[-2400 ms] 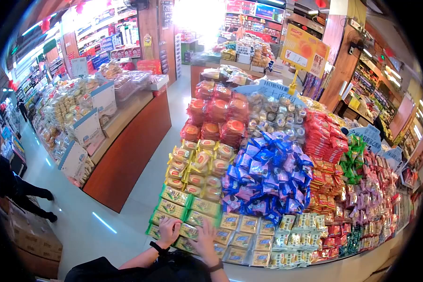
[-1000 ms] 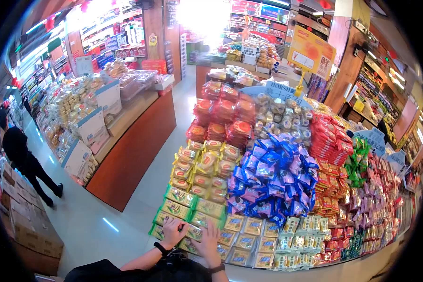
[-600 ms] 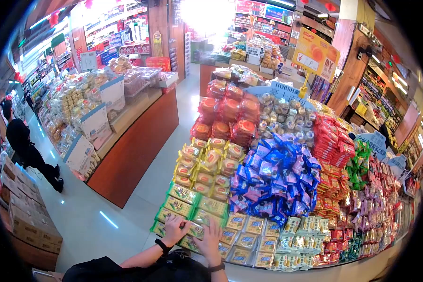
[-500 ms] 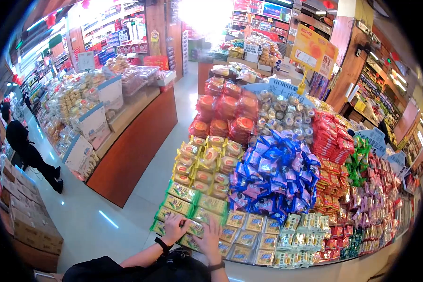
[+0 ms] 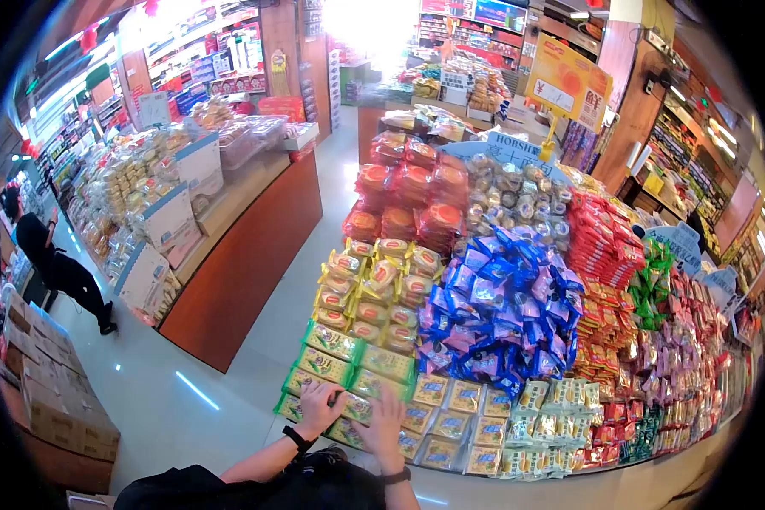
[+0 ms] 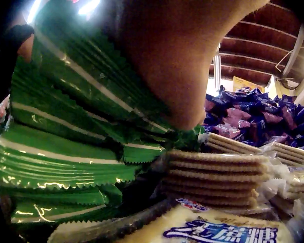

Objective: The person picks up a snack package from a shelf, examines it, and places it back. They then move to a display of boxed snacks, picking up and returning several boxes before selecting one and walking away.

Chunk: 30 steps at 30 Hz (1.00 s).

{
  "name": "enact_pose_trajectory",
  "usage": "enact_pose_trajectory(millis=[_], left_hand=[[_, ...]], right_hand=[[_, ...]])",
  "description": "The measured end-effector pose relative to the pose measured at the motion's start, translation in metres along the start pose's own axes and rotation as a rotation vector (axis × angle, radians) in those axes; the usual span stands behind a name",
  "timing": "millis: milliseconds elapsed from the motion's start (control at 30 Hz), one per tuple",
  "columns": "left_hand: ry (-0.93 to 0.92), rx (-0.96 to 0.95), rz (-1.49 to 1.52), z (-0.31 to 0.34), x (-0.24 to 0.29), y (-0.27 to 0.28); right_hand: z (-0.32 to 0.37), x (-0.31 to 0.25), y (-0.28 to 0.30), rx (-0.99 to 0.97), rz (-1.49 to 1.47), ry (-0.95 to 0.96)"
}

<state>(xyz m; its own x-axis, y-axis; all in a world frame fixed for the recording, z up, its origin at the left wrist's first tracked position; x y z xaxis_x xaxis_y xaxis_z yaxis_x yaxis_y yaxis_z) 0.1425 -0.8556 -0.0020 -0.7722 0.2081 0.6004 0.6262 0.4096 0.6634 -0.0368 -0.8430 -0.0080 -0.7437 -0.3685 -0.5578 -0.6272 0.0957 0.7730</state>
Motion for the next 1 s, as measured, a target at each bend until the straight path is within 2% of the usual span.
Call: enact_pose_trajectory(millis=[333, 533, 1000], left_hand=[[-0.071, 0.067, 0.007, -0.006, 0.008, 0.005], [-0.024, -0.040, -0.046, 0.000, 0.000, 0.003], [-0.057, 0.048, -0.003, -0.003, 0.007, 0.004]], right_hand=[[0.001, -0.001, 0.003, -0.001, -0.007, -0.014], [0.002, 0.000, 0.002, 0.003, -0.011, -0.004], [0.002, -0.004, 0.006, 0.001, -0.008, -0.009]])
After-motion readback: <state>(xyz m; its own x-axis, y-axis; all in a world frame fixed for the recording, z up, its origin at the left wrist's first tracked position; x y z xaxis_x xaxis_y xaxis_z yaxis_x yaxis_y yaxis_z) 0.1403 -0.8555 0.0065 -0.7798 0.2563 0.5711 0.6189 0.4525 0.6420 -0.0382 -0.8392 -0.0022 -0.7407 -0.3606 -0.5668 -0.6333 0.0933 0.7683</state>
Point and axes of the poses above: each hand's wrist, its own z-axis away from the middle knuckle, its own y-axis out of the back of the hand, x = y × z, the point moved 1 cm from there along -z, towards the middle knuckle, and after that the axes turned 2 degrees about y, right-handed, at the moved point
